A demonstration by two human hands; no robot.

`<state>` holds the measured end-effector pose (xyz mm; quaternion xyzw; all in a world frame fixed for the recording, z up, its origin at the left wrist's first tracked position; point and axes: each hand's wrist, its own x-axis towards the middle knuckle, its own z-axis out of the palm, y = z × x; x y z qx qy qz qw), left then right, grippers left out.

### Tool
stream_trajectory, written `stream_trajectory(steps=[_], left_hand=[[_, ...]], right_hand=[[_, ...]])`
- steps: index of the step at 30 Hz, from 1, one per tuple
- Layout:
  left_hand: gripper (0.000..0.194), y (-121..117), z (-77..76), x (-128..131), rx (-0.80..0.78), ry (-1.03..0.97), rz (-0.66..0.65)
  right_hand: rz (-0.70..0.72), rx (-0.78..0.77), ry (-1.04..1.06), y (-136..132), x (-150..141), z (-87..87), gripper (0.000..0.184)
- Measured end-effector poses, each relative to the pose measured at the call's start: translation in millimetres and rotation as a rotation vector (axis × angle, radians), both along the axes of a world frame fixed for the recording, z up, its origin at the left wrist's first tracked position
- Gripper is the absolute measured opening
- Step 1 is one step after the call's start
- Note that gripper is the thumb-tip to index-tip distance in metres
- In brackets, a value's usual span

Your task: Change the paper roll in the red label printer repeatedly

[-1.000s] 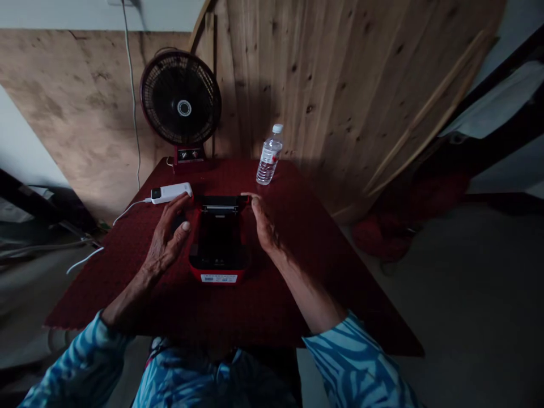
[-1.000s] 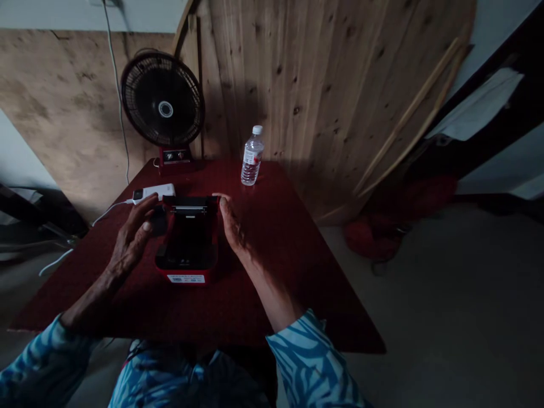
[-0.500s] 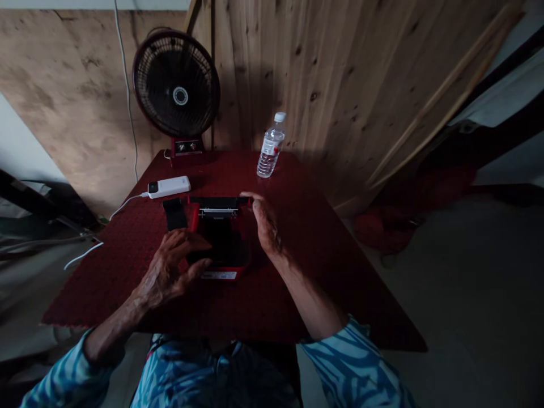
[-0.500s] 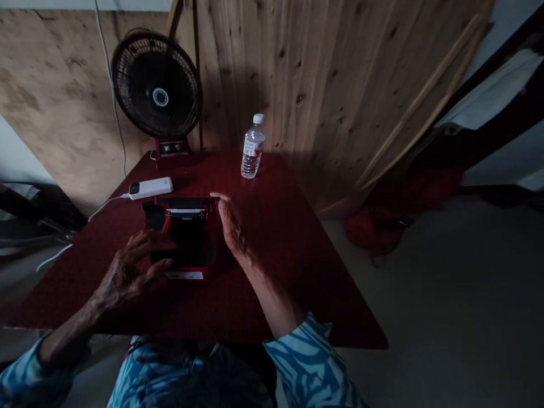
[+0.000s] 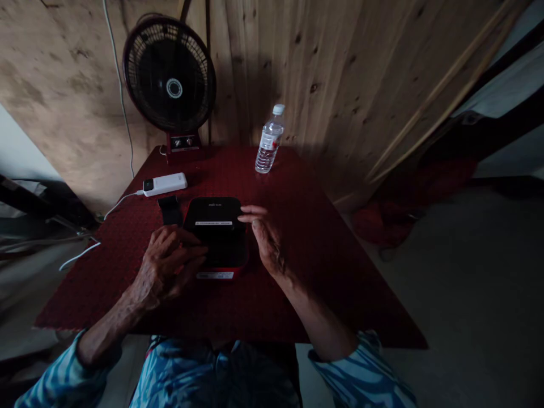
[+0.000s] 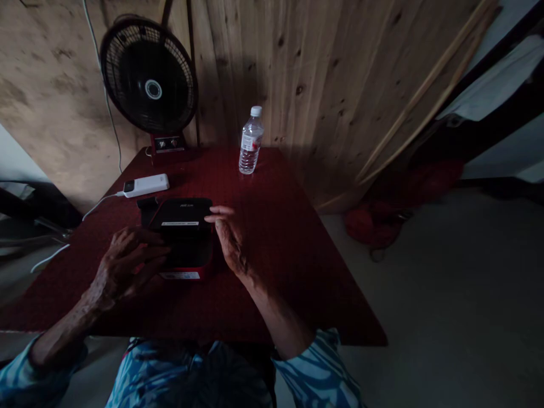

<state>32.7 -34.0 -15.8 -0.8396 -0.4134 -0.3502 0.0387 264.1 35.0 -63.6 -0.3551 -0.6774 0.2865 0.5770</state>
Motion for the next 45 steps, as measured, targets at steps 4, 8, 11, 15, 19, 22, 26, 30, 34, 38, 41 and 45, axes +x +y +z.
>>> stream_trajectory(steps=[4, 8, 11, 15, 19, 22, 26, 30, 34, 38, 41, 45], left_hand=[[0.024, 3, -6.2, -9, -0.079, -0.113, 0.034], [0.035, 9, -12.3, -16, -0.175, -0.150, 0.148], [0.038, 11, -15.8, -20, -0.157, -0.084, 0.128], [0.036, 11, -19.7, -22, -0.118, -0.073, 0.107], [0.036, 14, -21.1, -24, -0.118, -0.058, 0.098], [0.035, 14, -18.9, -24, -0.153, -0.073, 0.112], [0.034, 9, -16.0, -20, -0.285, -0.260, 0.148], [0.037, 6, -18.6, -18, -0.479, -0.613, 0.242], [0.054, 12, -23.8, -18, -0.759, -0.827, 0.224], [0.063, 20, -25.7, -18, -0.892, -0.934, 0.147], [0.069, 25, -25.9, -19, -0.925, -0.968, 0.099], [0.078, 31, -26.1, -21, -0.933, -0.920, 0.022]], right_hand=[[-0.019, 0.028, -0.005, -6, 0, -7.2, 0.037], [-0.057, 0.039, -0.026, -7, -1, -11.0, 0.038], [-0.056, 0.049, -0.048, -9, 0, -12.9, 0.038], [-0.050, 0.088, -0.093, -10, 3, -13.8, 0.038], [-0.040, 0.130, -0.198, -8, 8, -14.2, 0.040], [-0.014, 0.122, -0.217, -9, 9, -18.5, 0.038], [-0.019, 0.091, -0.124, -13, 7, -28.3, 0.039], [-0.099, 0.004, -0.019, -13, 6, -36.2, 0.042], [-0.095, -0.125, 0.012, -11, 6, -42.5, 0.041], [-0.029, -0.157, 0.036, -11, 4, -46.8, 0.041], [-0.035, -0.182, 0.039, -12, 2, -49.3, 0.041], [-0.038, -0.199, 0.042, -12, 0, -48.5, 0.041]])
